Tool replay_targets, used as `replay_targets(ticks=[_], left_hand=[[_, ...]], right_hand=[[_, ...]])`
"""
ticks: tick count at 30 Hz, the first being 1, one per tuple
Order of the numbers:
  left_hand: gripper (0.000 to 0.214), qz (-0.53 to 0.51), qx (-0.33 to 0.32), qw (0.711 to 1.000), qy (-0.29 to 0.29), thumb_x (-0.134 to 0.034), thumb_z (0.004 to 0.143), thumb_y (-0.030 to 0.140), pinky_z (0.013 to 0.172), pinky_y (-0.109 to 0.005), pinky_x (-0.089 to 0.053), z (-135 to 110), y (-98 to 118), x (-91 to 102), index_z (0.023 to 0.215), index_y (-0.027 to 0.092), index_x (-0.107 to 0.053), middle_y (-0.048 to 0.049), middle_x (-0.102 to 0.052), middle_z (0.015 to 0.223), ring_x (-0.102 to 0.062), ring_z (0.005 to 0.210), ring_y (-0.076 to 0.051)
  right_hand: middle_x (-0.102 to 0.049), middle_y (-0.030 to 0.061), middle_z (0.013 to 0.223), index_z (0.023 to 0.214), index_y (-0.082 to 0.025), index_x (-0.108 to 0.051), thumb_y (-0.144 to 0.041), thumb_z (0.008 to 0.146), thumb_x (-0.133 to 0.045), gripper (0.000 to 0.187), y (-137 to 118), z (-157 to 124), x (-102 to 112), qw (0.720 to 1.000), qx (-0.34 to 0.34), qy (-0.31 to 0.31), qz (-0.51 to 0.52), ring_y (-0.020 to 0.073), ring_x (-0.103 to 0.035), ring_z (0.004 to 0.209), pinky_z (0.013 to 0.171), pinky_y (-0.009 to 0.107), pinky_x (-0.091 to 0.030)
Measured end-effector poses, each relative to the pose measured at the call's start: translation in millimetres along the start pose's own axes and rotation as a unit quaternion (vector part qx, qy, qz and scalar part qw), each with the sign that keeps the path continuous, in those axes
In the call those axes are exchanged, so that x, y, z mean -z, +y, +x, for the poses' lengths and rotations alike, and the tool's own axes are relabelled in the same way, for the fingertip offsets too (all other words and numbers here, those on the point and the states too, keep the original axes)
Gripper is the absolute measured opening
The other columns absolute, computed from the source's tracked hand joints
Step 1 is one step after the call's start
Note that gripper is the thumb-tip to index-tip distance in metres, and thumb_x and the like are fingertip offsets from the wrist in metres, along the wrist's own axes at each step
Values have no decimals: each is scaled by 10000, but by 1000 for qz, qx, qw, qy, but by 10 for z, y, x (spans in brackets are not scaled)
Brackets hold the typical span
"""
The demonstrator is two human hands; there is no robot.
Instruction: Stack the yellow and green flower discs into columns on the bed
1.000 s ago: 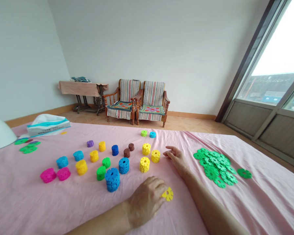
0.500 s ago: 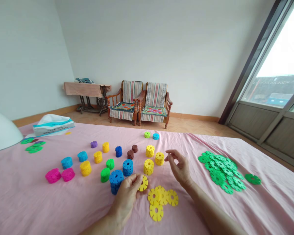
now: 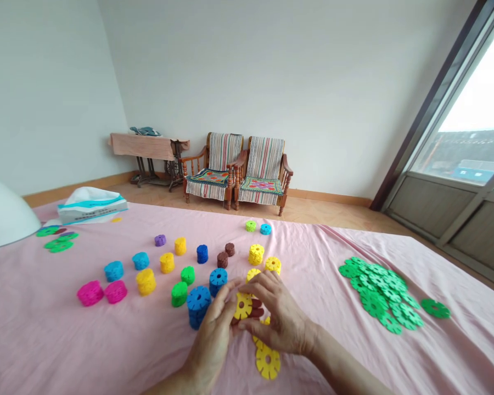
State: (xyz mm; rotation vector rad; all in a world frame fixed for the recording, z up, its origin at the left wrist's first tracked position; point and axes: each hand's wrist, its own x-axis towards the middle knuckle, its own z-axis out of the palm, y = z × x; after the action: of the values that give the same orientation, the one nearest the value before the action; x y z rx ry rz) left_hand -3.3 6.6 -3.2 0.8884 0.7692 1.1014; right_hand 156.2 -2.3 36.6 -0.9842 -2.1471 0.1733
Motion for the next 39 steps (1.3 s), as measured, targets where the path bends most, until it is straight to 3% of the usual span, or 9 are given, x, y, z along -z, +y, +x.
replay_targets(ticks=[3,6,9,11,14,19,39], left_hand=[[502,19,-7,1000,1,-638,835,493,953,-364,-487,-9,-3,-2,1252,226,-554,-80,-497,1404,-520,1228,-292],[533,15,11,1000,-4,-594,857,520,851,-368,-526,-46,19,-47,1282,214,-496,-107,-569,1317,-597,1120,-286],[568,28,23,999,-7,-575,851,557,695,-339,-531,-77,30,-92,1244,161,-465,-114,-698,1019,-681,865,-256],[586,49,18,999,-4,-584,829,582,624,-308,-509,-85,29,-109,1199,141,-471,-82,-708,848,-678,728,-225],[594,70,12,997,-3,-576,820,600,572,-279,-482,-87,28,-118,1182,138,-488,-58,-692,759,-660,645,-195],[554,83,9,996,-12,-578,800,628,538,-252,-462,-84,25,-119,1065,142,-545,-48,-675,719,-647,606,-172],[475,108,-1,993,-46,-522,848,612,526,-234,-444,-65,-23,-90,936,146,-552,-51,-659,710,-625,585,-153]], right_hand=[[-606,55,943,1088,-228,-592,-384,772,-696,367,-7,1,-4,1000,-7,1,11,232,-542,871,879,431,-430],[-598,49,940,1068,-229,-582,-338,774,-677,327,69,2,22,999,-20,12,23,231,-544,881,841,409,-443],[-594,61,962,1074,-220,-569,-304,803,-645,294,300,-12,61,990,-92,105,19,228,-555,898,811,386,-460],[-592,68,953,1073,-209,-573,-319,819,-632,284,514,-40,75,969,-159,189,-1,223,-565,879,791,374,-473],[-596,76,940,1050,-192,-597,-358,808,-637,296,813,-106,50,946,-219,237,-30,224,-584,845,769,378,-489],[-607,77,940,991,-184,-620,-362,781,-646,277,1027,-187,-52,944,-245,217,-33,225,-607,827,737,373,-500],[-629,50,951,974,-208,-622,-368,768,-649,263,1012,-175,-87,948,-270,157,-56,208,-629,823,772,369,-485]])
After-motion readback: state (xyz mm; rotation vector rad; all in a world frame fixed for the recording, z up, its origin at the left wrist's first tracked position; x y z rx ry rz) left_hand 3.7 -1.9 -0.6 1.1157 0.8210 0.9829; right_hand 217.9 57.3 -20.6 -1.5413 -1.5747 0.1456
